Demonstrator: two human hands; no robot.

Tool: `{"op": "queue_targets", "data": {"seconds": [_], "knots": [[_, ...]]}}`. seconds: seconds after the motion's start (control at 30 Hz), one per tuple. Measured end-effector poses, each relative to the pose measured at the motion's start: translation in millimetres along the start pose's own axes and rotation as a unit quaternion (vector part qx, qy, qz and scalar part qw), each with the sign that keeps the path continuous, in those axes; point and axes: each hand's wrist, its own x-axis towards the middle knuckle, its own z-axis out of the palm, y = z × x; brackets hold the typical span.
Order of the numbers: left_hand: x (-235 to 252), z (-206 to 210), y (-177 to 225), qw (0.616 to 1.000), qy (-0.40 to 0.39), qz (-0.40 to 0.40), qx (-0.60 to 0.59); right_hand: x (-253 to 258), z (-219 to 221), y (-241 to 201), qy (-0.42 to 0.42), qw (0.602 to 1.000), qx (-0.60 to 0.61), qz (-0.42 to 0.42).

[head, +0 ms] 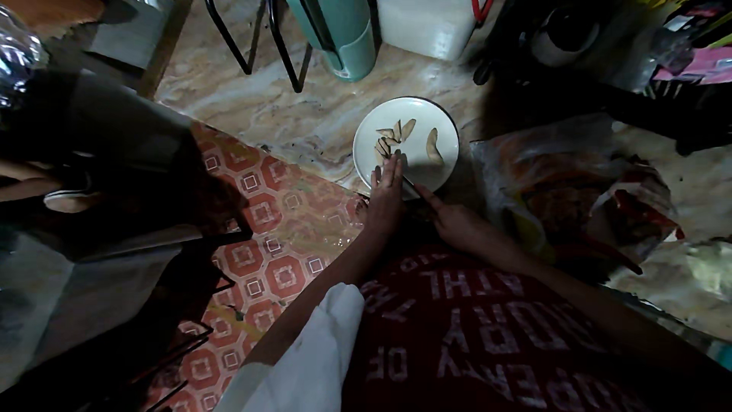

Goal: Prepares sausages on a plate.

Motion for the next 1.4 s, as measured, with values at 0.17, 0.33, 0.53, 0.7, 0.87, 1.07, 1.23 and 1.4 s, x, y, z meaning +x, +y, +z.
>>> {"op": "queue_targets", "data": {"seconds": [0.17,0.33,0.53,0.7,0.87,1.07,1.23,1.4], "knots": [[0.4,-2.6,-3.7,1.000,-0.015,0.006,-0.019,1.1,-1.6,-1.0,-0.004,1.000,-0.025,0.010],[-3.8,-7.9,-30.9,0.983,0.114,-0.042,-0.136,-2.4,-5.6,-5.8,0.004,0.993,-0.100,0.065],[29.7,-44.7,-20.3,0.970,0.020,-0.213,-0.120,-14.8,-7.8,-3.9,0.060,0.992,-0.095,0.065],[60.5,-52.0,-17.6,0.974,-0.029,-0.208,-0.079,-36.8,-4.8,18.2,0.130,0.990,0.004,0.052],[79.4,-46.3,-25.4,0.986,0.017,-0.122,-0.114,-51.3,-2.6,34.7,0.164,0.982,0.046,0.087],[77.5,-30.9,20.6,0.987,0.047,-0.057,-0.142,-62.1,0.7,47.8,0.196,0.969,0.121,0.087],[86.3,-5.2,56.5,0.979,-0.057,-0.142,-0.139,-64.6,6.2,50.7,0.243,0.958,0.142,0.060],[72.7,-9.7,44.1,0.979,-0.087,-0.133,-0.128,-58.7,8.0,52.5,0.250,0.959,0.128,0.042]]}}
